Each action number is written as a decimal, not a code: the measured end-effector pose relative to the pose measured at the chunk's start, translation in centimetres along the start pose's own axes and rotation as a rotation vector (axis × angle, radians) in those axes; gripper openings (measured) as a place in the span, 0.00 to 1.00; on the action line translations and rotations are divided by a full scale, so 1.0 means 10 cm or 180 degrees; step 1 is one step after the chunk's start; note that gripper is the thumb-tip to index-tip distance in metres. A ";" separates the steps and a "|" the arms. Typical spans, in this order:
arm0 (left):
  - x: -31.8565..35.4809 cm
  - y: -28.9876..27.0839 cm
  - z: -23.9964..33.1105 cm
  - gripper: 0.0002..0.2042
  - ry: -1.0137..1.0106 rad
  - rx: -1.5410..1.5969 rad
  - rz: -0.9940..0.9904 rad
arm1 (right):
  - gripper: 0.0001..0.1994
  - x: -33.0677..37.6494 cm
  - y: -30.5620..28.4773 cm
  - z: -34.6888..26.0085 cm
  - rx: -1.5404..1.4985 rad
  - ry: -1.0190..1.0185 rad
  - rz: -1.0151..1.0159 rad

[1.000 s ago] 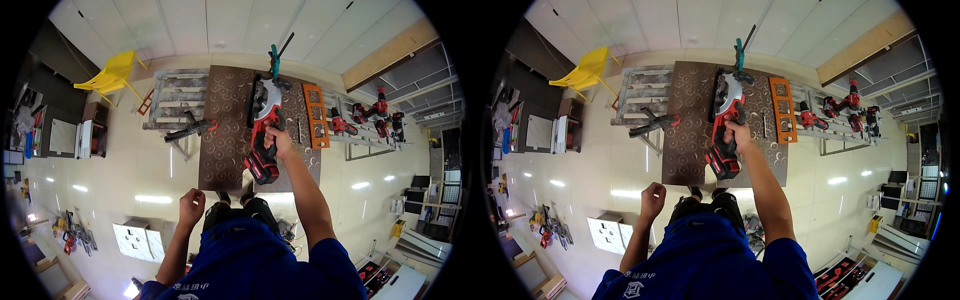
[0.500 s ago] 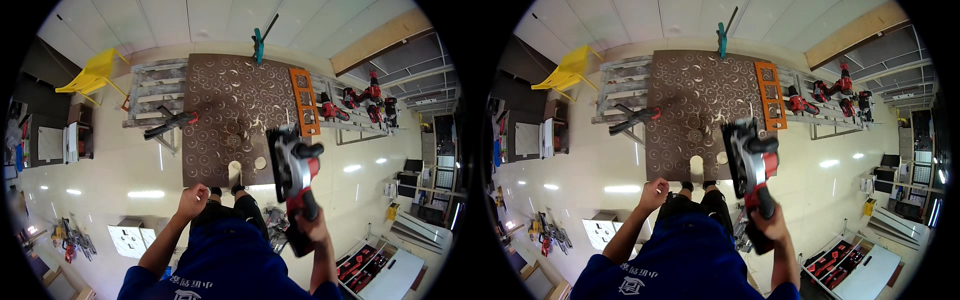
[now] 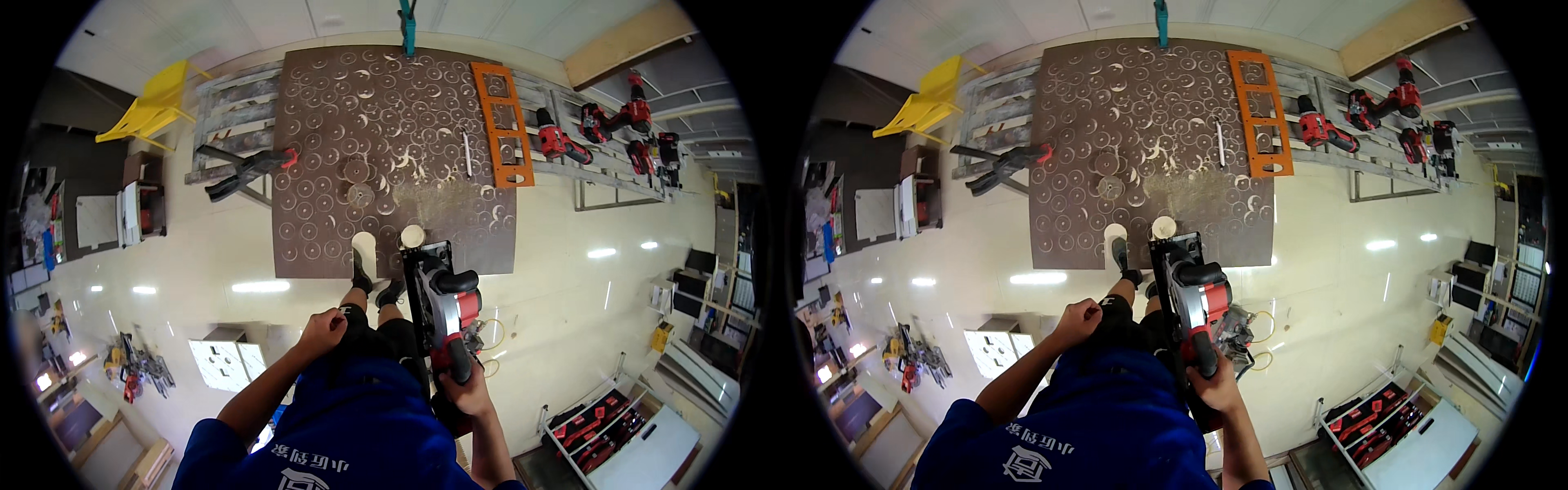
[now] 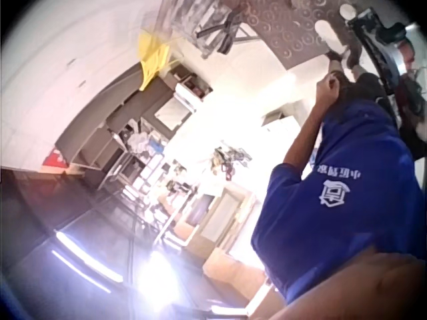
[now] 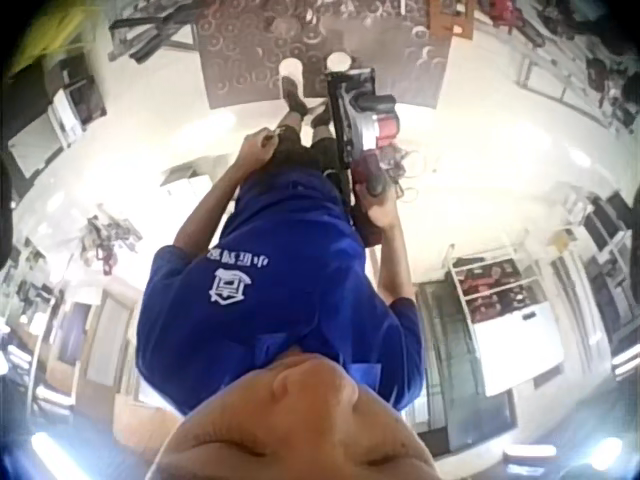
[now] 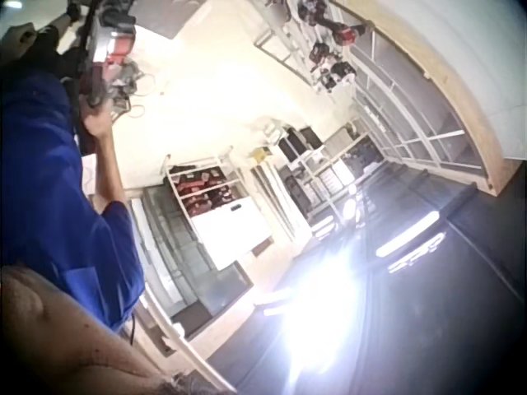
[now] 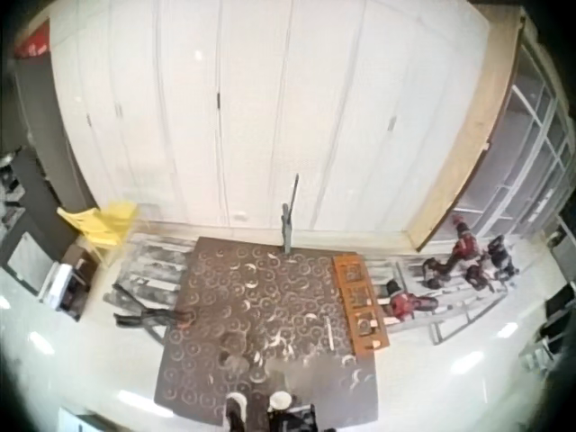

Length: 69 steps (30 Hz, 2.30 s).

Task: The person uses a circular saw to cut circular shapes out of a large sheet of wood. They first use a template and a marker to draw circles on the wood, then cut along the lines with the saw.

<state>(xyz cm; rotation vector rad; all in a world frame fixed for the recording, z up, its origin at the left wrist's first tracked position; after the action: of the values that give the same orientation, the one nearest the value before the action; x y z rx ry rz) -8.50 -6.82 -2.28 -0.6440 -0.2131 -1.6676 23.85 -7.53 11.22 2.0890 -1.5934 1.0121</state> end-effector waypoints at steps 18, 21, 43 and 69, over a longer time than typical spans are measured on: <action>0.04 0.12 -0.43 0.06 -0.0282 0.0234 0.0158 | 0.07 -0.09 0.05 0.41 0.0136 0.0280 -0.0009; -0.12 0.10 -0.47 0.07 -0.0289 0.0286 -0.0002 | 0.05 -0.09 0.14 0.38 -0.0079 0.0363 0.0009; -1.02 0.76 0.08 0.18 -0.0699 0.3736 -0.1106 | 0.23 -0.01 0.10 0.86 0.0316 0.0244 0.0176; -1.06 0.81 0.04 0.18 -0.0758 0.3568 -0.0836 | 0.23 -0.09 0.29 0.97 -0.0171 0.0383 0.0205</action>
<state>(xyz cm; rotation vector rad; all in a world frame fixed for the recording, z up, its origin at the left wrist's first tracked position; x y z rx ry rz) 0.13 0.69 -9.24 0.0596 -1.3298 -1.4121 24.33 -14.04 3.39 1.9151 -1.6189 1.0825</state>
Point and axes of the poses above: each hand's wrist, its own x-axis away from the middle knuckle, its own y-axis out of the palm, z = x × y, the point moved 6 cm from there along -x, towards the middle knuckle, and after that the axes turned 10 degrees about x, right-handed, at the moved point
